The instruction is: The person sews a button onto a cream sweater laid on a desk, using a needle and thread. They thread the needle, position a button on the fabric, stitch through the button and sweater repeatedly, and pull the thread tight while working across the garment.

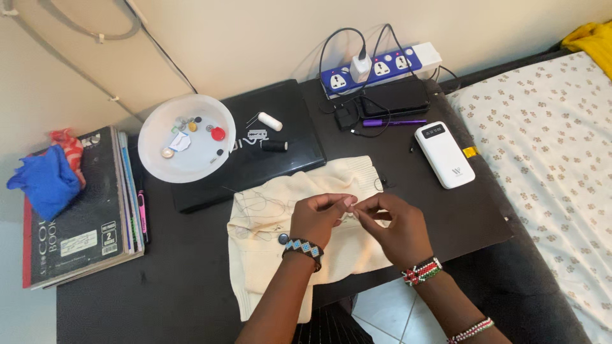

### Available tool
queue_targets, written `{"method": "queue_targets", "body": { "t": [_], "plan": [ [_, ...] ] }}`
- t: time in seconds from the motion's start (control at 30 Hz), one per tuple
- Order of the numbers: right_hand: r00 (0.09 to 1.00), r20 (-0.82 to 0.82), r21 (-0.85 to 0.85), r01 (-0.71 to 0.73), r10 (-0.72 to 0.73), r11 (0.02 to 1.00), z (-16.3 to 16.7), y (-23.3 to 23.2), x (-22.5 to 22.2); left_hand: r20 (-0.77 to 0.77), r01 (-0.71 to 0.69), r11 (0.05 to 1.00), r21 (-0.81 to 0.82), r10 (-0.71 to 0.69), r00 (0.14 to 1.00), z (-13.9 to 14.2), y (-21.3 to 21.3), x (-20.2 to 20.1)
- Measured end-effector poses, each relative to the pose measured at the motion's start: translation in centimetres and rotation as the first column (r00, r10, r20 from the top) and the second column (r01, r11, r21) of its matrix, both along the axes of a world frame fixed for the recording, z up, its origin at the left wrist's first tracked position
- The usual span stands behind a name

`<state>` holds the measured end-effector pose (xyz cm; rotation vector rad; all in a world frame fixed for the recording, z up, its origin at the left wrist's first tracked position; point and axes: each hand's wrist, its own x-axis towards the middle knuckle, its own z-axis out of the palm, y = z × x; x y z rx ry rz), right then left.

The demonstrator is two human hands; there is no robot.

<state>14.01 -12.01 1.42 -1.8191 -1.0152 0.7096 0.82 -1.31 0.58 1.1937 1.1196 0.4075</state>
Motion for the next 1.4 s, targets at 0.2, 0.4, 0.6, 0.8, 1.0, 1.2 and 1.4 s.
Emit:
{"method": "queue_targets", "body": {
  "t": [0.2, 0.4, 0.6, 0.8, 1.0, 1.2, 1.4],
  "plan": [
    [0.993, 0.119, -0.032, -0.005, 0.009, 0.999, 1.2, 0.2, -0.5, -0.326, 0.160, 0.957, 0.240, -0.075, 0.942, 2.2, -0.4, -0.3],
    [0.970, 0.239, 0.012, 0.035, -0.037, 0.999, 0.9, 0.3, -0.3, -0.376, 0.291, 0.925, 0.246, -0.186, 0.908, 2.6, -0.8, 0.2],
    [0.980, 0.199, 0.048, -0.035, 0.025, 0.998, 0.3, 0.4, 0.3, -0.243, 0.197, 0.979, 0.046, -0.181, 0.953, 2.1, -0.4, -0.2],
    [0.970, 0.232, -0.025, -0.064, 0.068, 0.998, -0.4, 0.4, 0.4, -0.239, 0.134, 0.986, -0.104, -0.156, 0.959, 0.7, 0.2, -0.3],
    [0.985, 0.134, 0.075, -0.116, 0.105, 0.990, -0.4, 0.2, -0.1, -0.115, 0.213, 0.971, -0.106, -0.224, 0.968, 0.0, 0.8, -1.2],
    [0.983, 0.159, 0.025, -0.097, 0.092, 0.995, 1.3, 1.1, 0.2, -0.139, 0.261, 0.965, 0.017, -0.256, 0.957, 1.4, 1.2, -0.9],
    [1.000, 0.014, 0.003, -0.025, 0.025, 1.000, 2.0, 2.1, -1.1, -0.207, 0.345, 0.937, 0.059, -0.327, 0.922, 2.7, 2.6, -1.6]
  ]
}}
